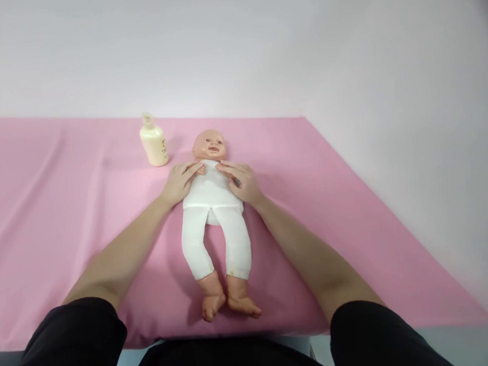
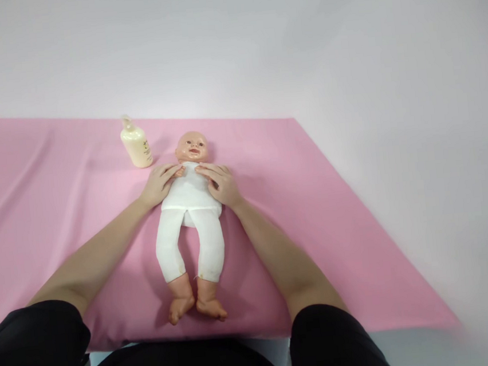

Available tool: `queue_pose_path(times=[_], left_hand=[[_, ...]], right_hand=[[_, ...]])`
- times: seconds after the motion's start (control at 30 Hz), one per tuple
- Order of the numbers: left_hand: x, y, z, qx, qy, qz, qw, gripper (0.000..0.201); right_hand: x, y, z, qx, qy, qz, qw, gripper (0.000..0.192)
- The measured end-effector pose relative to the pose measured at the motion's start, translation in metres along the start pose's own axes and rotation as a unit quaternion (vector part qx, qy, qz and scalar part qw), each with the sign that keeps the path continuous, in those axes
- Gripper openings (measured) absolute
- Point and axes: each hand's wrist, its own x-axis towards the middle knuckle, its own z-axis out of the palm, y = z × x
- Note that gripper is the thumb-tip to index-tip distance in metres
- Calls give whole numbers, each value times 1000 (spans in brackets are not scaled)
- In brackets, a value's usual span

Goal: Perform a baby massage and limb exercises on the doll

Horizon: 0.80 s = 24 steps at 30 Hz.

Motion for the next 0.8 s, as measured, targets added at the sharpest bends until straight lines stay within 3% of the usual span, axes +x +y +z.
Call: queue_pose_path(times=[0.2, 0.3, 0.43, 0.57, 0.7, 0.8], left_hand=[[-6, -7, -2, -103, 178, -84, 975, 59], [-5, -19, -4, -179, 273, -165, 931, 68], [-9, -53, 1, -245, 361, -281, 855, 68], [-16, -90, 12, -269, 406, -353, 799, 53], [-21, -107, 18, -288, 426, -394, 762, 45], [-24, -109, 19, -285, 426, -397, 761, 47]], right_hand=[[-5, 8, 2, 1, 133, 52, 990, 49], [-5, 19, 3, 72, 202, 99, 972, 47], [-9, 47, 11, 162, 297, 186, 922, 55], [-21, 83, 20, 197, 375, 298, 856, 56], [-31, 103, 24, 237, 406, 383, 795, 61], [-31, 103, 23, 237, 406, 386, 794, 68]])
